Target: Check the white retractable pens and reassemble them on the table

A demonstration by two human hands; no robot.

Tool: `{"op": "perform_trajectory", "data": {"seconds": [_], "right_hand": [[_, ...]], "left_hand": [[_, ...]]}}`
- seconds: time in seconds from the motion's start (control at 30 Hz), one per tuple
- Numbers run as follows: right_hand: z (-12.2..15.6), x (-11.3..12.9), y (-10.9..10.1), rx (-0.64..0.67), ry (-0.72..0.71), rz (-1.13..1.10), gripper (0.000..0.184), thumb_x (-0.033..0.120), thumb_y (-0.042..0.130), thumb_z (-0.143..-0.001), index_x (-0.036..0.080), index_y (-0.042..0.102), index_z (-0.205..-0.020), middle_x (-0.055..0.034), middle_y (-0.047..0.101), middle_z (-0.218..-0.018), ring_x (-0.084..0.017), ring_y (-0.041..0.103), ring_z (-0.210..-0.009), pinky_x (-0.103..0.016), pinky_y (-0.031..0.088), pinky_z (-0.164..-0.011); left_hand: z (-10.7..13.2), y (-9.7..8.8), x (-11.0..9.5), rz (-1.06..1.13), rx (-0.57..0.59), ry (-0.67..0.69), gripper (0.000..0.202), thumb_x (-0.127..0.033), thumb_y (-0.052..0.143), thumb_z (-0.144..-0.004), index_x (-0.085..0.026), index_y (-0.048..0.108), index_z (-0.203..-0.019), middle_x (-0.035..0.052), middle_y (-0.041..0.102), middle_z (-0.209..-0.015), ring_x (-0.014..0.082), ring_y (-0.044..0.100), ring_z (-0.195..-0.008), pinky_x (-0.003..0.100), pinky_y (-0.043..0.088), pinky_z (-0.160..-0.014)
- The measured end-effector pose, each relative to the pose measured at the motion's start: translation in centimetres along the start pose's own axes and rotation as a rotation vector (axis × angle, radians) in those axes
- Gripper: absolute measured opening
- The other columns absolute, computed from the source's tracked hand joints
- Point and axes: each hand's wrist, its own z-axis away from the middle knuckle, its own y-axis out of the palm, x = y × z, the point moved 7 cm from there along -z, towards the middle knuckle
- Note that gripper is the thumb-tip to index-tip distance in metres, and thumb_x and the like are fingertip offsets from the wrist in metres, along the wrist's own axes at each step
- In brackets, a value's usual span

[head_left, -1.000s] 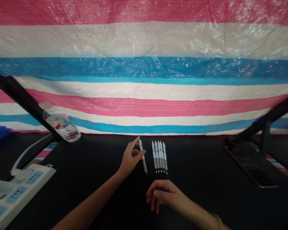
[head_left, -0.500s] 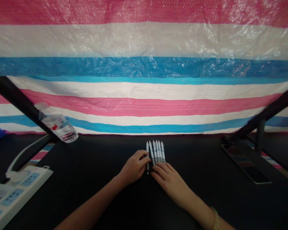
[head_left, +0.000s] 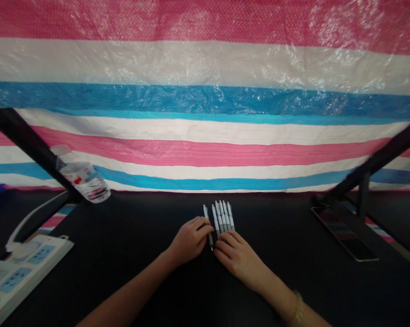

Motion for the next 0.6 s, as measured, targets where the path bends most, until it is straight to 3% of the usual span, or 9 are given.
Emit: {"op": "perform_trajectory", "data": {"seconds": [0.1,0.23,0.47,0.53,0.6], "right_hand": [[0.0,0.2,-1.3,-0.068,0.007,-0.070,0.023,0.011,0.048,-0.101,0.020,0.067,-0.107,-0.0080,0.071,-0.100,-0.022,0.061,-0.099,-0.044,0.049,-0.094],[0.5,-0.1,-3.2,-0.213,0.059,-0.142,0.025,0.009,0.049,-0.098,0.018,0.065,-0.116,-0.0105,0.071,-0.100,-0.023,0.063,-0.091,-0.038,0.053,-0.079],[4.4,-2.9,-5.1,-0.727,0.422,-0.286,0.018,0.010,0.065,-0.089,0.023,0.062,-0.102,-0.0033,0.065,-0.081,-0.018,0.065,-0.072,-0.030,0.052,-0.064],[5.3,-3.3,-4.9,-0.807,0.545,-0.354,0.014,0.015,0.065,-0.090,0.024,0.058,-0.099,-0.0012,0.065,-0.076,-0.017,0.066,-0.067,-0.029,0.052,-0.062],[5.7,-3.6,-4.4,-0.809,0.687,-0.482,0.010,0.020,0.062,-0.094,0.023,0.054,-0.100,-0.0008,0.067,-0.075,-0.016,0.067,-0.064,-0.030,0.053,-0.062]], "left_hand": [[0.0,-0.5,0.3,0.071,-0.039,-0.023,0.030,-0.005,0.048,-0.089,-0.020,0.068,-0.106,0.0104,0.067,-0.104,0.0235,0.063,-0.095,0.036,0.052,-0.085],[0.0,-1.2,1.1,0.196,-0.120,-0.099,0.032,-0.007,0.047,-0.090,-0.019,0.069,-0.109,0.0105,0.067,-0.103,0.0224,0.065,-0.095,0.035,0.052,-0.086],[0.4,-2.0,4.0,0.449,-0.285,-0.331,0.023,-0.014,0.056,-0.087,-0.018,0.069,-0.106,0.0059,0.068,-0.091,0.0181,0.065,-0.078,0.030,0.054,-0.070],[0.7,-1.9,5.1,0.619,-0.322,-0.430,0.022,-0.019,0.060,-0.086,-0.018,0.068,-0.106,0.0049,0.067,-0.090,0.0169,0.066,-0.073,0.028,0.055,-0.064],[0.8,-1.7,5.8,0.799,-0.346,-0.491,0.024,-0.025,0.064,-0.085,-0.017,0.066,-0.107,0.0036,0.066,-0.089,0.0150,0.065,-0.066,0.026,0.054,-0.058]]}}
